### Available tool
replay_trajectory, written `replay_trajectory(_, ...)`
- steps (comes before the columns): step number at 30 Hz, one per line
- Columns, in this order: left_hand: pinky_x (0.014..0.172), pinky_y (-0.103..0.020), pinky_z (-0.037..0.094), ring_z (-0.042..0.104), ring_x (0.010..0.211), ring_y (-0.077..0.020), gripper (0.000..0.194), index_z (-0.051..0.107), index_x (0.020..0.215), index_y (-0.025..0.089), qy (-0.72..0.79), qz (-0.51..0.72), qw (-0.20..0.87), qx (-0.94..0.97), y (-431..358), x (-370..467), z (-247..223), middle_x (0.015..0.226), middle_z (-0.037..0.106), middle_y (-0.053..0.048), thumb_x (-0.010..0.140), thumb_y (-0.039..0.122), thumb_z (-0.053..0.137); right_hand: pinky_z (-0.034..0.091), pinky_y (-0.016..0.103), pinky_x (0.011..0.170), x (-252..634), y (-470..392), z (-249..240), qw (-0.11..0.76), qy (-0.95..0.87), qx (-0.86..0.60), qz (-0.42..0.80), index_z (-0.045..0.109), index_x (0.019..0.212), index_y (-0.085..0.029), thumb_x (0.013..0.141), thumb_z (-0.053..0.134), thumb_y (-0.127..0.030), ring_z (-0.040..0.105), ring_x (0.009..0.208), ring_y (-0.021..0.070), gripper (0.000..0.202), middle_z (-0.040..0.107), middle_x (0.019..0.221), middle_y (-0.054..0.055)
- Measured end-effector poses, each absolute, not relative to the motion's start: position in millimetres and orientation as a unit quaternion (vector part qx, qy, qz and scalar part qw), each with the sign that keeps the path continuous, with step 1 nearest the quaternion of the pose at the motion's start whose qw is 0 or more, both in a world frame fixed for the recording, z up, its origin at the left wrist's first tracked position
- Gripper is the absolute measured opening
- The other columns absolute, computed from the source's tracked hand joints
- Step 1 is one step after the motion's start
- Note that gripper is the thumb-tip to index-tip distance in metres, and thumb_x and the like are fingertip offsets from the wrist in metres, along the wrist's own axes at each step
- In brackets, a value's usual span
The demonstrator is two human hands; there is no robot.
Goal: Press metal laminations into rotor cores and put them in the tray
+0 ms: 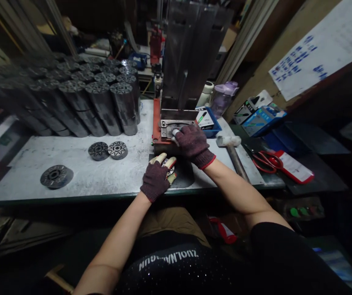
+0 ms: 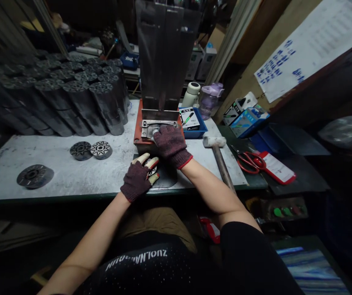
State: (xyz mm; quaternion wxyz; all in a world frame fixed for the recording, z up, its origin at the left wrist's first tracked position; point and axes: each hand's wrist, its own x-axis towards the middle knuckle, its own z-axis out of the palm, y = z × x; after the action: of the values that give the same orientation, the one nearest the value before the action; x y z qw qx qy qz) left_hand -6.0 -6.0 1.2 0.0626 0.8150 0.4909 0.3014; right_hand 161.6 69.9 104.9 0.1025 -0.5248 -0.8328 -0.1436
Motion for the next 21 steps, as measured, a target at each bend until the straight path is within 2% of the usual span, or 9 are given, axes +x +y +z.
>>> replay_trajectory(3, 0.110, -0.047, 0.043, 0.050, 0.133, -0.0339, 0.074, 0.046, 0.148, 0.019, 0.518, 0.313, 0.081, 0.792, -6, -6, -1, 0.146, 0.050, -0.016, 0.083, 0.041, 0.072, 0.043, 0.036, 0.087, 166, 49, 91, 0.145, -0.822, -0.541, -0.102, 0.071, 0.113, -0.014, 0.103, 0.039, -0.032, 0.064, 0.100, 0.0257, 0.039, 0.073, 0.109, 0.014)
replay_trajectory(6, 0.108, -0.047, 0.045, 0.052, 0.130, -0.0341, 0.076, 0.046, 0.147, 0.017, 0.528, 0.298, 0.090, 0.790, -5, -7, -2, 0.144, 0.052, -0.017, 0.081, 0.042, 0.073, 0.048, 0.034, 0.090, 167, 22, 70, 0.157, -0.842, -0.513, -0.049, 0.069, 0.121, -0.016, 0.100, 0.043, -0.029, 0.066, 0.105, 0.0239, 0.036, 0.074, 0.115, 0.013)
replay_trajectory(8, 0.108, -0.047, 0.045, 0.053, 0.129, -0.0339, 0.076, 0.046, 0.147, 0.017, 0.525, 0.294, 0.098, 0.793, -5, -8, -1, 0.144, 0.053, -0.016, 0.079, 0.038, 0.074, 0.050, 0.035, 0.088, 161, 7, 63, 0.088, -0.863, -0.497, -0.009, 0.069, 0.121, -0.015, 0.096, 0.048, -0.025, 0.068, 0.104, 0.0247, 0.034, 0.074, 0.114, 0.013)
replay_trajectory(10, 0.108, -0.046, 0.045, 0.052, 0.130, -0.0335, 0.077, 0.046, 0.147, 0.018, 0.520, 0.296, 0.105, 0.795, -4, -8, 0, 0.144, 0.053, -0.016, 0.076, 0.034, 0.074, 0.051, 0.035, 0.083, 152, -2, 67, -0.020, -0.869, -0.493, 0.027, 0.070, 0.118, -0.015, 0.094, 0.051, -0.023, 0.069, 0.100, 0.0265, 0.031, 0.075, 0.110, 0.014)
replay_trajectory(13, 0.108, -0.046, 0.045, 0.053, 0.129, -0.0338, 0.080, 0.046, 0.147, 0.018, 0.519, 0.297, 0.110, 0.794, -4, -9, 0, 0.143, 0.053, -0.016, 0.073, 0.031, 0.075, 0.051, 0.036, 0.079, 140, -2, 83, -0.126, -0.857, -0.498, 0.042, 0.068, 0.124, -0.018, 0.098, 0.047, -0.024, 0.071, 0.099, 0.0289, 0.034, 0.075, 0.110, 0.016)
replay_trajectory(15, 0.108, -0.046, 0.045, 0.054, 0.128, -0.0334, 0.082, 0.045, 0.148, 0.019, 0.518, 0.301, 0.111, 0.793, -4, -9, -1, 0.143, 0.053, -0.015, 0.073, 0.031, 0.076, 0.051, 0.036, 0.079, 136, 2, 92, -0.144, -0.853, -0.501, 0.031, 0.064, 0.131, -0.019, 0.101, 0.042, -0.026, 0.072, 0.099, 0.0294, 0.038, 0.075, 0.111, 0.017)
replay_trajectory(18, 0.107, -0.046, 0.046, 0.054, 0.128, -0.0330, 0.082, 0.044, 0.149, 0.020, 0.516, 0.309, 0.107, 0.792, -3, -9, -3, 0.144, 0.053, -0.015, 0.073, 0.030, 0.075, 0.052, 0.036, 0.080, 133, 7, 96, -0.150, -0.852, -0.500, 0.032, 0.065, 0.130, -0.019, 0.101, 0.041, -0.029, 0.072, 0.100, 0.0300, 0.039, 0.076, 0.108, 0.018)
replay_trajectory(21, 0.108, -0.046, 0.045, 0.054, 0.128, -0.0330, 0.081, 0.045, 0.148, 0.019, 0.510, 0.309, 0.104, 0.796, -2, -9, -5, 0.142, 0.054, -0.015, 0.073, 0.029, 0.075, 0.054, 0.040, 0.080, 125, 9, 96, -0.159, -0.851, -0.500, 0.024, 0.066, 0.128, -0.014, 0.100, 0.041, -0.026, 0.072, 0.100, 0.0326, 0.039, 0.075, 0.107, 0.021)
